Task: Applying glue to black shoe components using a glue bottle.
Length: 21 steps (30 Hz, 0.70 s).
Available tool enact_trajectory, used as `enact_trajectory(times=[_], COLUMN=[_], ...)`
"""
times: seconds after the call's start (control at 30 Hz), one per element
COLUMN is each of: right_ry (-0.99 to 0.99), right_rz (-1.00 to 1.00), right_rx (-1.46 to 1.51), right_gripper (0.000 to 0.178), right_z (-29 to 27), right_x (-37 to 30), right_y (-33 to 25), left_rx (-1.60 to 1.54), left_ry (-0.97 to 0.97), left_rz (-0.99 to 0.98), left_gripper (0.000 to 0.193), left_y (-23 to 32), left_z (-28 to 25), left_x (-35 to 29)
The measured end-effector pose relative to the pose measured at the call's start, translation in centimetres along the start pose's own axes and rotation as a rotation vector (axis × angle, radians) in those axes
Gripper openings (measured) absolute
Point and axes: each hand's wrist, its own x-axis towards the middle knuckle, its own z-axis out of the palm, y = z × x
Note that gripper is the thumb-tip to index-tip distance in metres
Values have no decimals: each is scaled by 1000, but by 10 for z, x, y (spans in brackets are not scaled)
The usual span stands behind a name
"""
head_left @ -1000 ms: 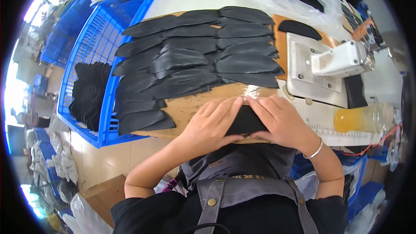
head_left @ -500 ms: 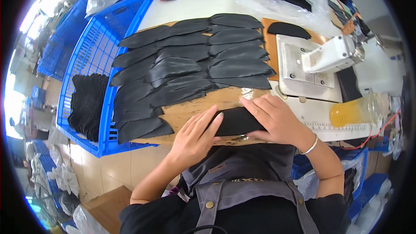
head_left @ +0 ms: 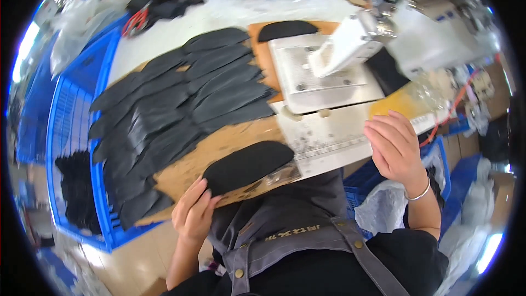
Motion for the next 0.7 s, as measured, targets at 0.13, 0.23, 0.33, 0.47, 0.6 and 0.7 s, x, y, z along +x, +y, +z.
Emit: enact_trajectory(times=[0.13,0.23,0.33,0.47,0.6,0.7], right_ry=[-131,-270,-414,-401,-594,-646], right_rz=[50,38,-24,-87,-76,-40], right_rx=[-179,-323,-635,-677,-1057,-1166], right_gripper=[29,31,38,40,38,36], right_z=[-15,-18,-21,-21,-11,-8], right_x=[-18,-24,-22,-11,-6,5], right_y=[11,17,26,37,57,67], left_rx=[-8,-26,-18,-19,1,-10], left_ry=[15,21,8,-18,-38,-43], left_rz=[-57,-68,-56,-70,-29,-28], left_gripper=[28,22,19,17,12,10], left_y=[0,-2,-2,-1,-1,-1], left_z=[-8,-4,-3,-6,-7,-8], left_x=[-11,-16,-10,-8,-4,-2])
